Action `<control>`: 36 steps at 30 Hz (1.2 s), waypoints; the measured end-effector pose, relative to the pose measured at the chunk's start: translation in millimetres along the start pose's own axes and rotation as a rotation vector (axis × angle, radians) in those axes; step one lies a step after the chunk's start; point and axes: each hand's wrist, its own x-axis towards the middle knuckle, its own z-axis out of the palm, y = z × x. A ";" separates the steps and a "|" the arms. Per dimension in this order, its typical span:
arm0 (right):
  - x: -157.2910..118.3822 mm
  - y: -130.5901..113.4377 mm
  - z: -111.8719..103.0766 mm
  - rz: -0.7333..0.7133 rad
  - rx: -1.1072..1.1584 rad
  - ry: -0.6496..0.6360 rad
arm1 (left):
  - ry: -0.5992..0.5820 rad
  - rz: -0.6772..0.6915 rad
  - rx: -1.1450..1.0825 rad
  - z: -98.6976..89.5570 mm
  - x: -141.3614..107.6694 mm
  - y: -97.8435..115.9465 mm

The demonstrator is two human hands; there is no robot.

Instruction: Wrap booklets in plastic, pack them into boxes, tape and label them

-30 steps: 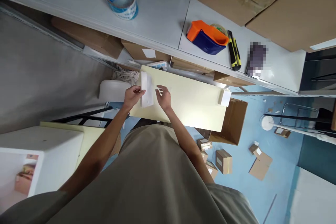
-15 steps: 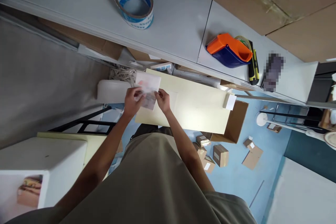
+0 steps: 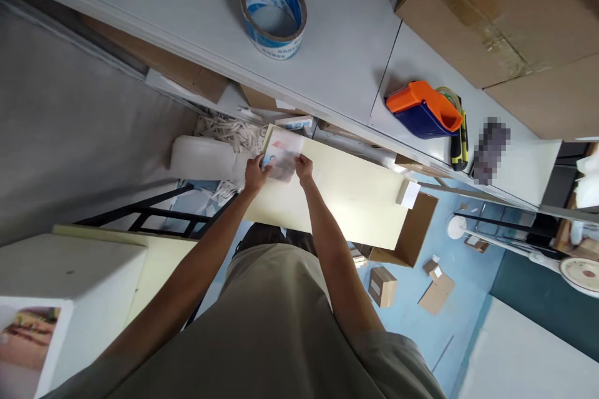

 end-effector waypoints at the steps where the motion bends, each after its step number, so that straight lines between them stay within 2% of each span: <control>1: 3.0 -0.8 0.4 0.011 -0.048 0.061 | 0.008 0.006 0.015 3.1 -0.6 1.4; 3: 5.4 -3.3 0.3 0.030 -0.145 0.188 | 0.021 0.045 0.040 6.6 -1.7 4.4; 5: 2.5 -6.1 -3.0 0.027 -0.205 0.252 | 0.038 0.074 0.036 6.3 -4.8 7.9; 8: -12.8 -8.1 -15.8 -0.014 -0.240 0.277 | 0.072 0.060 0.005 -2.8 -22.4 12.3; 10: -30.7 -6.3 -27.7 -0.064 -0.245 0.249 | 0.098 0.060 0.001 -14.2 -48.3 11.7; 12: -54.2 -0.4 -39.4 -0.122 -0.242 0.190 | 0.140 0.077 -0.008 -27.1 -87.3 6.2; 15: -96.7 16.8 -51.9 -0.223 -0.194 0.071 | 0.228 0.084 -0.080 -41.7 -165.7 -12.3; 20: -175.5 54.4 -54.9 -0.325 -0.083 -0.139 | 0.405 -0.003 -0.238 -41.4 -301.8 -51.6; 22: -206.1 66.1 -52.4 -0.341 -0.052 -0.219 | 0.458 -0.058 -0.279 -37.7 -341.0 -61.1; 24: -234.5 74.3 -49.3 -0.355 -0.037 -0.284 | 0.511 -0.084 -0.311 -36.0 -368.2 -65.4; 27: -272.0 80.7 -42.8 -0.378 -0.051 -0.367 | 0.601 -0.064 -0.353 -40.0 -394.6 -66.5; 31: -317.0 82.4 -24.3 -0.413 -0.098 -0.456 | 0.701 -0.026 -0.441 -58.1 -428.3 -79.0; 33: -341.7 83.1 -6.9 -0.441 -0.112 -0.509 | 0.750 -0.022 -0.513 -72.2 -450.0 -98.3; 36: -385.8 89.1 30.2 -0.469 -0.128 -0.582 | 0.828 -0.049 -0.633 -99.6 -489.3 -147.8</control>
